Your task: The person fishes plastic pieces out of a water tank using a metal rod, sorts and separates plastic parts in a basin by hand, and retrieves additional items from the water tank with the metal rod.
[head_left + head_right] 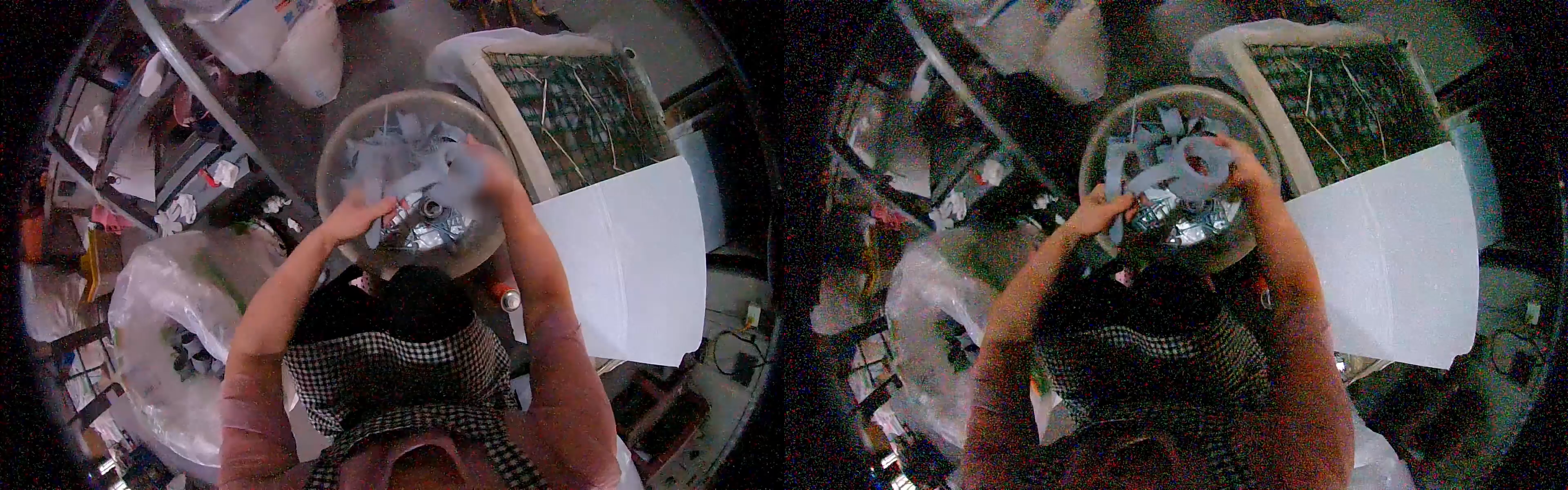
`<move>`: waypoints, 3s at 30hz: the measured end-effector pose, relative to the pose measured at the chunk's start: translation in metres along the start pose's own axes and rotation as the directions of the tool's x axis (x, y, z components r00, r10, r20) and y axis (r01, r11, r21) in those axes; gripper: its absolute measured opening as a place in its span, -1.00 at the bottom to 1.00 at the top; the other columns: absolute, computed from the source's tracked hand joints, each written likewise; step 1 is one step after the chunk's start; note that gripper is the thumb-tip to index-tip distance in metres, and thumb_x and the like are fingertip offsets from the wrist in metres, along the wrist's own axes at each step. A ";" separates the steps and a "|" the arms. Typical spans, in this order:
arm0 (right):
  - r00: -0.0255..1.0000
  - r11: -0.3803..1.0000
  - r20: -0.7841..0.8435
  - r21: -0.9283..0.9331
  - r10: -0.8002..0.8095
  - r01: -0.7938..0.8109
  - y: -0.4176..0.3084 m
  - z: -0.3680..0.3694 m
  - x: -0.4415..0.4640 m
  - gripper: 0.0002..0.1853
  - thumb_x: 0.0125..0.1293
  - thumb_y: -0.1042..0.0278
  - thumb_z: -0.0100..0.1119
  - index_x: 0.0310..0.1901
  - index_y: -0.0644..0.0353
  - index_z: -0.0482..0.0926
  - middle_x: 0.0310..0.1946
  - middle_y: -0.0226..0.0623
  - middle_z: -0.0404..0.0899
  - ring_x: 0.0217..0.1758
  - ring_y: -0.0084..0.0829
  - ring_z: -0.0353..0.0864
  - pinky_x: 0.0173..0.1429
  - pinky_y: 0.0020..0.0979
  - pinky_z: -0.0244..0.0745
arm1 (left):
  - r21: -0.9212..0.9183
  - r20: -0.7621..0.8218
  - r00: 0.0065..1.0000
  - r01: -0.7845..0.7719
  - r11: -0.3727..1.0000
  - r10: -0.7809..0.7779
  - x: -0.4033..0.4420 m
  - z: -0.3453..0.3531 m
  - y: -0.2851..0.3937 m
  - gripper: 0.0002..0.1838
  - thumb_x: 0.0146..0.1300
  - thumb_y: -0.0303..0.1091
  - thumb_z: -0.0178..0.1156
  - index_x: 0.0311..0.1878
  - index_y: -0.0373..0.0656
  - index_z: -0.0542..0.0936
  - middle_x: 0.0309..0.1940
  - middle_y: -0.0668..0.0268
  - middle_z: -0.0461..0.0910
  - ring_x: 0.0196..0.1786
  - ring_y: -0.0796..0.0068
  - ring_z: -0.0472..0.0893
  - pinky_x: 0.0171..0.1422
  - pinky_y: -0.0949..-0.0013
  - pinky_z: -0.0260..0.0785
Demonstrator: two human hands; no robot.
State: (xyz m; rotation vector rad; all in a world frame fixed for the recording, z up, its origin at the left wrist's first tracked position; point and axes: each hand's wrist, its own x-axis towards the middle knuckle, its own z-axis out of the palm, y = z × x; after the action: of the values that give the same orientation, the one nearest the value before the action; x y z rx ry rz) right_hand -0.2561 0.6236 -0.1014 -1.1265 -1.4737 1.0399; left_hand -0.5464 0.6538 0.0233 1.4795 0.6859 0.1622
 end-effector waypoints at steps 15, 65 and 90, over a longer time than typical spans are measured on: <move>0.980 0.867 -0.195 -0.481 0.038 -0.130 -0.148 0.078 0.035 -0.36 -0.20 -0.02 0.38 -0.11 0.22 0.43 -0.09 -0.06 0.43 0.04 -0.12 0.38 0.11 -0.22 0.27 | 0.880 -0.062 0.913 -0.140 0.453 0.403 0.004 0.042 -0.007 -0.53 0.04 0.15 0.12 -0.35 -0.14 0.55 -0.62 0.10 0.52 -0.50 0.05 0.53 -0.41 0.12 0.36; 0.870 0.968 -0.492 -0.211 0.012 -0.133 -0.070 0.106 -0.035 -0.65 0.32 0.09 -0.23 -0.17 0.23 0.39 -0.45 -0.29 0.39 -0.49 -0.41 0.37 -0.47 -0.42 0.27 | -0.511 -0.522 0.846 -0.210 0.834 -0.106 0.008 0.006 -0.010 -0.59 0.12 -0.21 0.19 -0.09 -0.37 0.48 -0.25 0.18 0.60 -0.22 0.39 0.58 -0.09 0.44 0.41; 0.992 0.523 -0.094 -0.851 -0.086 -0.035 -0.092 0.062 0.031 -0.50 -0.26 0.22 0.31 -0.23 0.27 0.44 -0.25 0.00 0.46 -0.05 -0.07 0.42 0.05 -0.15 0.26 | 0.513 -0.445 0.794 -0.152 0.845 0.414 0.001 0.042 -0.007 -0.56 -0.09 -0.34 0.32 -0.10 -0.22 0.47 -0.22 0.03 0.53 -0.12 -0.05 0.47 -0.05 0.13 0.31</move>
State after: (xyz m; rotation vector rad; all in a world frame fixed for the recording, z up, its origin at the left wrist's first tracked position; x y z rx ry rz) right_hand -0.3338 0.6308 -0.0161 -1.7995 -1.9489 0.1116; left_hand -0.5258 0.6177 0.0138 2.0233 0.9924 0.7319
